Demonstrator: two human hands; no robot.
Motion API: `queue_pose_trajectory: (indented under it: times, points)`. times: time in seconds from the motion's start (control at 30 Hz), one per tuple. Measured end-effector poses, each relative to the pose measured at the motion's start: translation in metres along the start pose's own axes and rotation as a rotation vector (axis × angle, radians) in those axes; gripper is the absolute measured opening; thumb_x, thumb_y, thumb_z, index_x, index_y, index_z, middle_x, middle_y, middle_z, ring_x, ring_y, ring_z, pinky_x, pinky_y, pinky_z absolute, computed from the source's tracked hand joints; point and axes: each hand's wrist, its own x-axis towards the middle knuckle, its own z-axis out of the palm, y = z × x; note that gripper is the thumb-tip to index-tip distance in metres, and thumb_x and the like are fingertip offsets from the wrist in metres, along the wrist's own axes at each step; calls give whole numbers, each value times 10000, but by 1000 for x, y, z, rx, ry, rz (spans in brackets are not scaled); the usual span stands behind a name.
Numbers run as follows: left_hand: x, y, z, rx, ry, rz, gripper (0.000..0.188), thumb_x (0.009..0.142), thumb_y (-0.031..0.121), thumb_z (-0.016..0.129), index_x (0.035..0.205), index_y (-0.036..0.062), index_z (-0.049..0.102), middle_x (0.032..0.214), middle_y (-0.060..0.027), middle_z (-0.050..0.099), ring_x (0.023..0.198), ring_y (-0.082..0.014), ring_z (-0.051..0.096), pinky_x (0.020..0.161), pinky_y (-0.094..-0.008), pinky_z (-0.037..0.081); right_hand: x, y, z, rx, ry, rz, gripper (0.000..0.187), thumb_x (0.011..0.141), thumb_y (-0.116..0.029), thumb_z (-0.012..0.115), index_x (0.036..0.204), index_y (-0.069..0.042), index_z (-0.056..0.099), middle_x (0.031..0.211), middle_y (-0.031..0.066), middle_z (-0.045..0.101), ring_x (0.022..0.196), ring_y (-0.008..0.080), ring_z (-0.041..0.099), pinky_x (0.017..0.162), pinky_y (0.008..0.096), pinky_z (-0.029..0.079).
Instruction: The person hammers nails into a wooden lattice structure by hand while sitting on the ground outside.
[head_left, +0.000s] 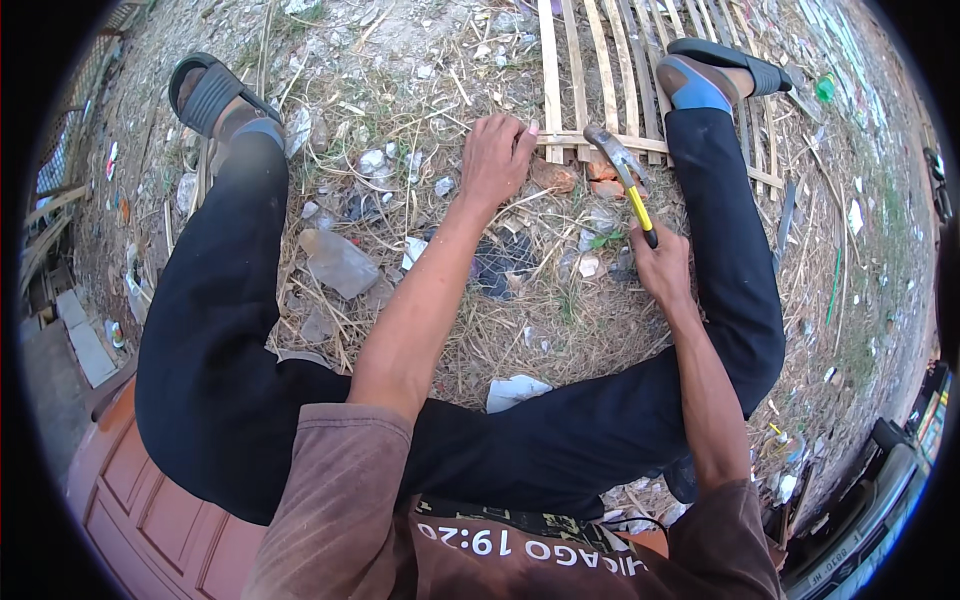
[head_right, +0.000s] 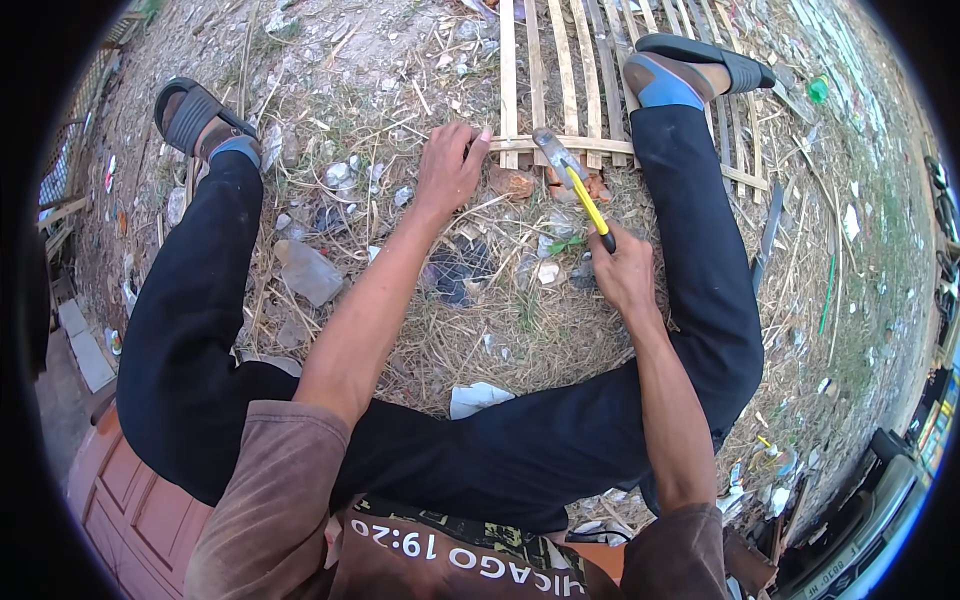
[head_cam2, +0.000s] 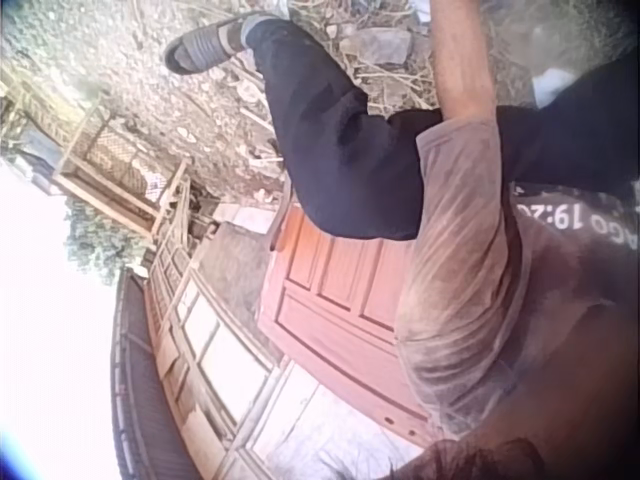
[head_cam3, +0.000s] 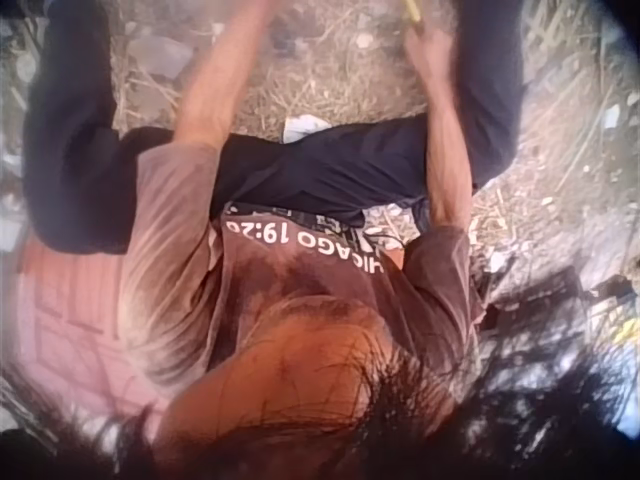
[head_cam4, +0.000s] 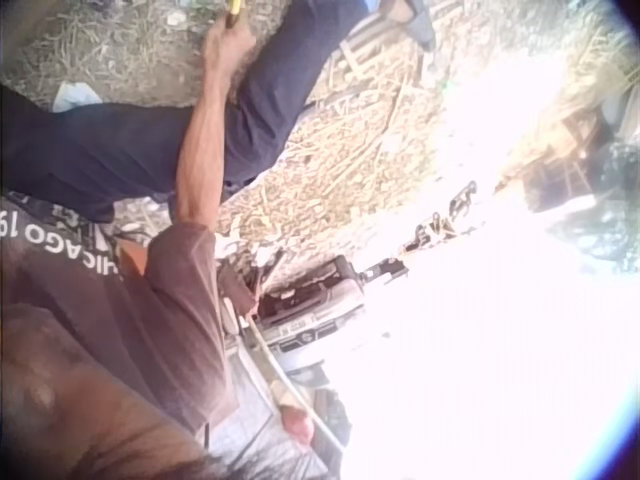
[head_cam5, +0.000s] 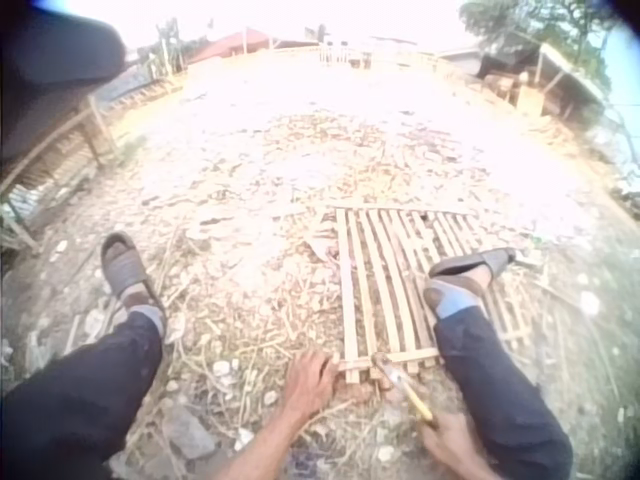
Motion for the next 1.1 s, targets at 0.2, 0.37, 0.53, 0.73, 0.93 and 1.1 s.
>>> queue_pose_trajectory:
  times: [0.2,0.37,0.53,0.73,0.93,1.1]
  points:
    - [-1,-4,-1,12,20,56,384,1014,354,474,910,7,602,935,-154,595,952,-351,531,870,-453,402,-2,-7,-6,109,44,-67,239,930,-182,611,883,51,637,600,195,549,548,213,597,554,396,438]
    - [2,0,1,8,8,-6,389,1007,374,476,904,18,593,928,-149,598,963,-340,531,871,-457,407,4,3,-12,69,38,84,295,930,-201,611,809,67,591,560,166,508,509,175,504,540,377,412]
    - [-5,-4,-1,26,13,43,376,1011,364,468,890,25,577,918,-150,588,948,-342,527,862,-456,406,-9,3,-1,271,33,-103,257,950,-158,589,786,38,560,598,120,507,578,142,487,550,333,382]
    - [-2,-7,1,17,13,64,410,1028,366,434,891,9,580,927,-159,583,949,-354,518,879,-468,405,3,-18,-8,175,80,-78,229,917,-147,614,797,48,597,525,163,486,451,265,547,497,372,409]
    - [-3,-2,4,-12,12,60,399,1032,345,430,886,2,572,897,-170,566,916,-355,507,842,-463,399,10,27,11,-200,-37,-18,189,889,-130,604,844,53,623,566,154,533,482,270,561,542,399,442]
    - [1,-5,1,25,18,92,379,1027,333,443,894,4,579,893,-166,567,909,-361,514,843,-471,402,1,-15,-14,253,92,-121,264,955,-160,589,797,52,605,545,114,495,536,63,459,497,319,370]
